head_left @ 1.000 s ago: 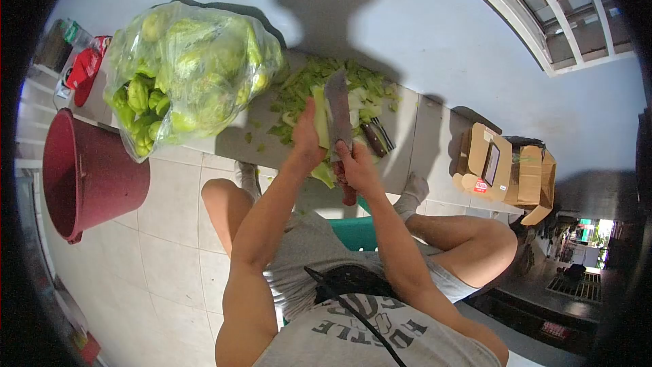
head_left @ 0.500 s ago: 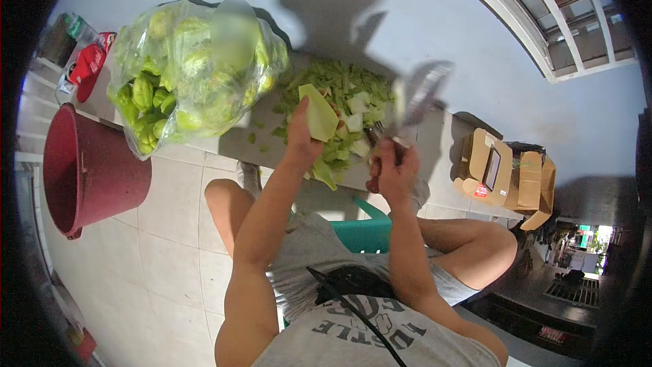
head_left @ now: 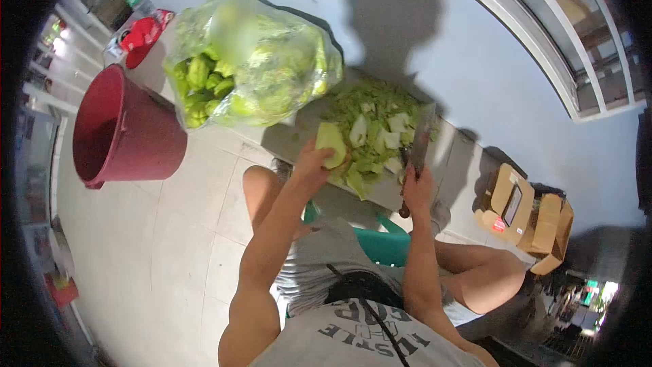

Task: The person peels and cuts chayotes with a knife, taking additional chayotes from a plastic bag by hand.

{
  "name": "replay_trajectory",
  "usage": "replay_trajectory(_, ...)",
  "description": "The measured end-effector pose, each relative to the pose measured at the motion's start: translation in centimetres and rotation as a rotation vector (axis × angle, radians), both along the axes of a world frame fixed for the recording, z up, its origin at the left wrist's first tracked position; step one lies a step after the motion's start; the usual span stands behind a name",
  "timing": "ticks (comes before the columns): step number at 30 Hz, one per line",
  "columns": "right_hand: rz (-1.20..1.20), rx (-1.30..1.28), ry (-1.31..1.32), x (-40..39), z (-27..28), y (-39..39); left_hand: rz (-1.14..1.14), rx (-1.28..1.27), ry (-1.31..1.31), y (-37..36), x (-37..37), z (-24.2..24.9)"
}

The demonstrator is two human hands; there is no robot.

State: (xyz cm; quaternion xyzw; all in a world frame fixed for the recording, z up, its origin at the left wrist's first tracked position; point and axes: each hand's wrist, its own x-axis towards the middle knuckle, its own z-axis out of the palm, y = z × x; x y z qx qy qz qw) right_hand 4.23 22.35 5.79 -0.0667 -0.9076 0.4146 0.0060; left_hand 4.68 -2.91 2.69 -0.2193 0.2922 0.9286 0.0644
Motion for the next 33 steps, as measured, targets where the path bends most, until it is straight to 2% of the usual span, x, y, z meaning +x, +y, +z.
replay_trajectory(1,-0.004,0.038,-0.008,-0.2,-3.0,1.2,0.048,0.004,0.044,-2.1,1.6,-0.6)
replay_trajectory(3,-0.006,0.075,-0.018,0.0,-3.9,1.2,0.325,-0.008,-0.05,-6.2,4.7,-0.2)
replay_trajectory(5,-0.031,-0.158,-0.172,0.7,-1.0,-0.4,0.301,-0.198,-0.039,-13.0,7.7,-1.7)
replay_trajectory(6,-0.024,-0.162,-0.172,0.6,-2.1,-0.1,0.354,-0.282,-0.027,-16.1,8.9,-1.6)
replay_trajectory(8,0.003,-0.208,0.004,0.3,-4.9,0.7,0.512,-0.444,-0.092,-21.6,10.6,0.3)
replay_trajectory(9,0.008,-0.214,0.002,0.4,-4.4,0.4,0.674,-0.428,0.026,-25.8,11.3,0.3)
replay_trajectory(10,-0.002,-0.252,-0.063,0.6,-3.1,-0.1,0.72,-0.448,0.048,-32.0,11.4,-0.2)
replay_trajectory(11,-0.009,-0.288,-0.126,0.7,-2.3,-0.4,0.68,-0.516,0.309,-37.8,12.4,-0.6)
replay_trajectory(13,0.002,-0.255,-0.12,0.8,-2.8,-0.6,1.064,-0.554,0.354,-37.2,10.7,7.9)
replay_trajectory(14,0.009,-0.221,-0.111,0.8,-2.9,-0.7,1.068,-0.554,0.354,-37.9,10.1,8.6)
replay_trajectory(16,0.009,-0.167,-0.121,0.7,-2.5,-1.2,1.128,-0.561,0.111,-39.4,8.6,9.3)
replay_trajectory(17,0.002,-0.112,-0.141,0.8,-2.4,-1.3,1.125,-0.558,0.113,-38.4,7.5,9.6)
replay_trajectory(19,0.031,-0.134,-0.117,0.9,-2.6,-1.0,0.752,-1.258,0.071,-35.0,4.6,9.0)
replay_trajectory(21,0.07,-0.158,-0.101,1.0,-3.6,-0.7,0.481,-1.428,0.033,-33.0,1.5,7.1)
replay_trajectory(23,0.048,-0.162,-0.065,0.6,-4.7,0.0,0.299,-1.865,0.06,-30.7,-1.2,5.5)
replay_trajectory(24,0.047,-0.161,-0.064,0.7,-4.5,0.2,0.299,-1.865,0.061,-30.7,-2.3,3.9)
replay_trajectory(26,0.008,-0.14,-0.125,0.7,-3.6,0.2,0.248,-1.44,0.132,-30.2,-4.6,1.6)
replay_trajectory(27,0.001,-0.142,-0.124,0.7,-3.2,0.2,0.242,-1.441,0.137,-30.3,-5.1,1.6)
replay_trajectory(29,-0.009,-0.308,-0.135,1.1,-2.5,0.3,-0.326,-1.891,-0.014,-29.4,-5.5,2.7)
replay_trajectory(30,-0.016,-0.31,-0.137,1.0,-2.3,0.5,-0.346,-1.897,0.049,-31.0,-6.3,0.0)
replay_trajectory(31,-0.031,-0.261,-0.181,0.9,-2.2,0.6,-0.355,-1.9,0.054,-30.7,-6.6,0.4)
replay_trajectory(33,-0.052,-0.215,-0.229,0.9,-3.2,1.3,-0.678,-1.839,-0.006,-30.5,-6.9,1.7)
